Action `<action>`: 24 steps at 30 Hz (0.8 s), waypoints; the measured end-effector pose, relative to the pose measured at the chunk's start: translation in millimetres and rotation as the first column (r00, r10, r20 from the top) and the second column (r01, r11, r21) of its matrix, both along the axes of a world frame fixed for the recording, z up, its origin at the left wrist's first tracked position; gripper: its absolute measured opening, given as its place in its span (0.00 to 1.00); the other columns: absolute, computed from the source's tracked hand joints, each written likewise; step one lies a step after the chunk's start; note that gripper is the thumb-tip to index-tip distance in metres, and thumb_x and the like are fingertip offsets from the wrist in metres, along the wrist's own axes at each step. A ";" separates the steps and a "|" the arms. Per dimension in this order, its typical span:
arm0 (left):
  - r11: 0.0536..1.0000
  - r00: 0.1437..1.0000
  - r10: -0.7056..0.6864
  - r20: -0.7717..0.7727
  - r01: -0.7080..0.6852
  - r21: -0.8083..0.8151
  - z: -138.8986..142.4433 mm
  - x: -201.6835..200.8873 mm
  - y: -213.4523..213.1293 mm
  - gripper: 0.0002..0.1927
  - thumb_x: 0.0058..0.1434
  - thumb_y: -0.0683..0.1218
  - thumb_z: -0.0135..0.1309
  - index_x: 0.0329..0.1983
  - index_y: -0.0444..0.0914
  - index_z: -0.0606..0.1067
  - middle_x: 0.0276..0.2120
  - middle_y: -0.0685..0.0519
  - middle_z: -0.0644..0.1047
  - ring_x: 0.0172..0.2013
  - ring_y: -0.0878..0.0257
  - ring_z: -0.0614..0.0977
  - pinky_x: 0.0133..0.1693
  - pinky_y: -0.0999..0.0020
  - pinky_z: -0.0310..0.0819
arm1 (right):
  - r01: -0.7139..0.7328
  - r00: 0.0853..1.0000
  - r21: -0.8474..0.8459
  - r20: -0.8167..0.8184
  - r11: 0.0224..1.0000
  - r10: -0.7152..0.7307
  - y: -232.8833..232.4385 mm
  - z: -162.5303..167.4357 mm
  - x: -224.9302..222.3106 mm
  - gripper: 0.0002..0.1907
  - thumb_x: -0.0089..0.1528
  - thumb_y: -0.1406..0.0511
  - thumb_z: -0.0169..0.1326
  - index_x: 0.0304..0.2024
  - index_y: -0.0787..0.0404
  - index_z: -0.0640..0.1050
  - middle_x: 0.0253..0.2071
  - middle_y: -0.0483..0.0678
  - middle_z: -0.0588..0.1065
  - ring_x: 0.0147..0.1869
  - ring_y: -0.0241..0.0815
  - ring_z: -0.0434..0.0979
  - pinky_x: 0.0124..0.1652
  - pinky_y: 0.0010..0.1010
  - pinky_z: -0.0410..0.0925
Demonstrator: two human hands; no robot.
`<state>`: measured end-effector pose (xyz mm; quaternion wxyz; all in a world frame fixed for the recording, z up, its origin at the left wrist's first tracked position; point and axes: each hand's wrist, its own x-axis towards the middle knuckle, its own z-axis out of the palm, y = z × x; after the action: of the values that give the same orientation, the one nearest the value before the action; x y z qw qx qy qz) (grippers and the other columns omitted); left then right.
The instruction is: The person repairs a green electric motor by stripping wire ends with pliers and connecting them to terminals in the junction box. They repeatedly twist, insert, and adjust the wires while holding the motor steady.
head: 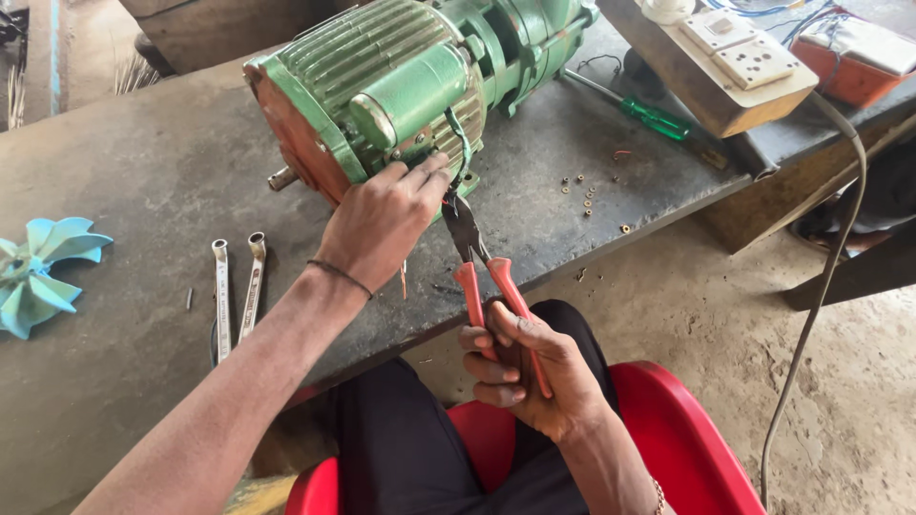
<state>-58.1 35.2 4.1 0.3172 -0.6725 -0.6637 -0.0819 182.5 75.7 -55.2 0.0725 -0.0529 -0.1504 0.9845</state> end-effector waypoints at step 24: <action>0.997 0.997 0.052 -0.065 -0.048 0.058 0.7 -0.1 -2.2 0.18 0.64 0.36 0.56 0.57 0.35 0.77 0.56 0.47 0.80 0.44 0.59 0.85 0.40 0.70 0.84 | 0.246 0.867 0.710 0.143 0.660 -0.477 -9.4 -14.5 82.2 0.32 0.67 0.65 0.52 0.72 0.66 0.66 0.43 0.56 0.75 0.35 0.42 0.75 0.34 0.28 0.68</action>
<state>-58.3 33.0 4.8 0.3600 -0.6487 -0.6669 -0.0702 264.7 66.2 -69.7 0.2583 -0.2096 -0.4901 0.8057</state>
